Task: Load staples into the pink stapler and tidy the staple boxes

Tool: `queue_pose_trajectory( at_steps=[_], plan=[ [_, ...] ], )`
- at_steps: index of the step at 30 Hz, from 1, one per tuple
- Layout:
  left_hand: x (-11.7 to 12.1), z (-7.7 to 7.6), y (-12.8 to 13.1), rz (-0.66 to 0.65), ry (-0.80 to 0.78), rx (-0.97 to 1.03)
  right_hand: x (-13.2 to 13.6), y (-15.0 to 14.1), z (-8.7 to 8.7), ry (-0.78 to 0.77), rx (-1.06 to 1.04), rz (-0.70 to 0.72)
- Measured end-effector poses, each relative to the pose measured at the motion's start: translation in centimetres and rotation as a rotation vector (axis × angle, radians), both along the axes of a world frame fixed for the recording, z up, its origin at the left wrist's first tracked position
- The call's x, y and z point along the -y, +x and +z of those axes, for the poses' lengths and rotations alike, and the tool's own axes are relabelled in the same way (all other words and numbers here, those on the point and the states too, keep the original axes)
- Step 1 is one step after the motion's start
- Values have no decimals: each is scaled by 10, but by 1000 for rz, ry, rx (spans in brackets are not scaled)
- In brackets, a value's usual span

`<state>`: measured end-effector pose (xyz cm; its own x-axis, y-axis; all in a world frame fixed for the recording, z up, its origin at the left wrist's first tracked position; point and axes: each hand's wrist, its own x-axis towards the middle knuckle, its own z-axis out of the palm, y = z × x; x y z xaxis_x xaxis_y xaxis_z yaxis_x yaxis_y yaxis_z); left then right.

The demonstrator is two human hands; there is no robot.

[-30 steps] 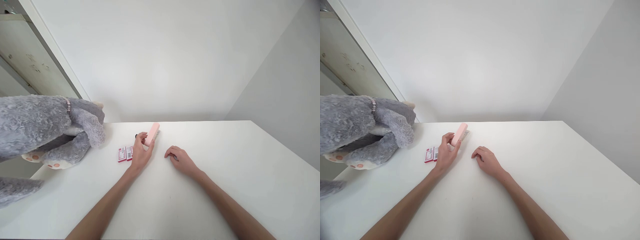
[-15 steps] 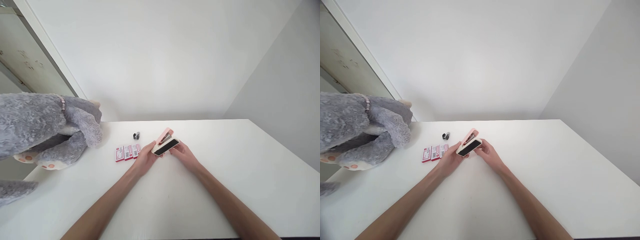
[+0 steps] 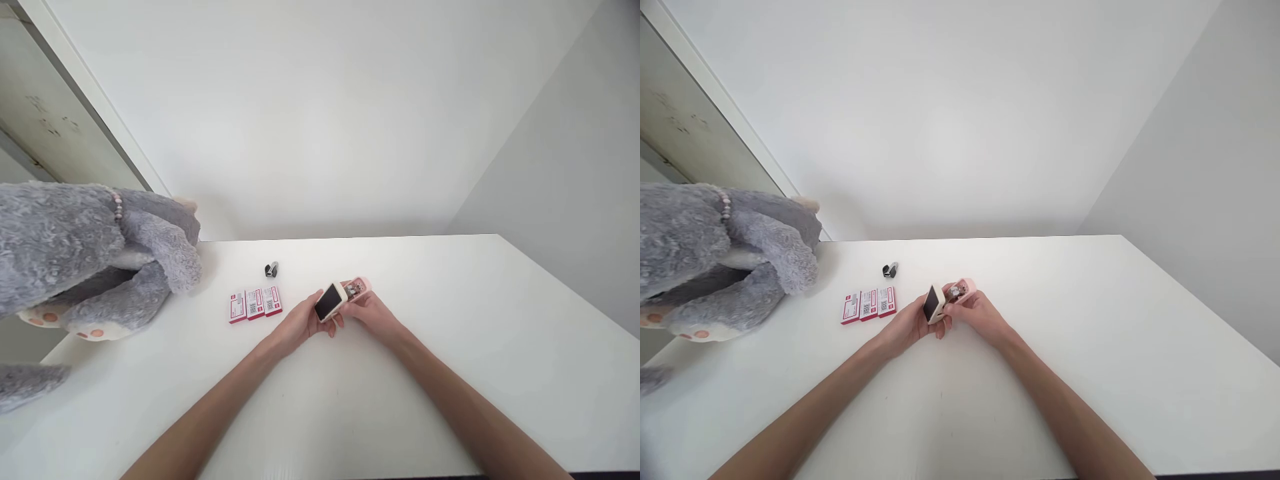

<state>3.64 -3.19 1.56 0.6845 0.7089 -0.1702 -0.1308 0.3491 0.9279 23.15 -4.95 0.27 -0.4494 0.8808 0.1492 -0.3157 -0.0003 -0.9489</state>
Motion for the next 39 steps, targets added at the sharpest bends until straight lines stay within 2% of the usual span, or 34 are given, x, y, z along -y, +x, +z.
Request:
queue_pose_trajectory(
  at_steps=[7, 11, 14, 19, 23, 27, 32, 39],
  plan=[
    [5, 1, 0, 391, 441, -275, -6, 8, -11, -70, -15, -344],
    [5, 4, -3, 527, 555, -295, -3, 9, -7, -63, 73, -422],
    [6, 5, -5, 573, 616, -323, -1, 8, -3, -27, 170, -478],
    [8, 6, -4, 604, 835, -407, 3, 5, 4, -8, 339, -477],
    [9, 2, -3, 535, 943, -436, 5, 1, 5, -11, 371, -428],
    [8, -1, -3, 501, 941, -410, 5, -1, 6, -5, 374, -402],
    [5, 3, -4, 454, 877, -446, 6, -1, 8, 9, 402, -382],
    [3, 2, -5, 448, 864, -489, 5, -1, 6, 35, 413, -386]
  ],
)
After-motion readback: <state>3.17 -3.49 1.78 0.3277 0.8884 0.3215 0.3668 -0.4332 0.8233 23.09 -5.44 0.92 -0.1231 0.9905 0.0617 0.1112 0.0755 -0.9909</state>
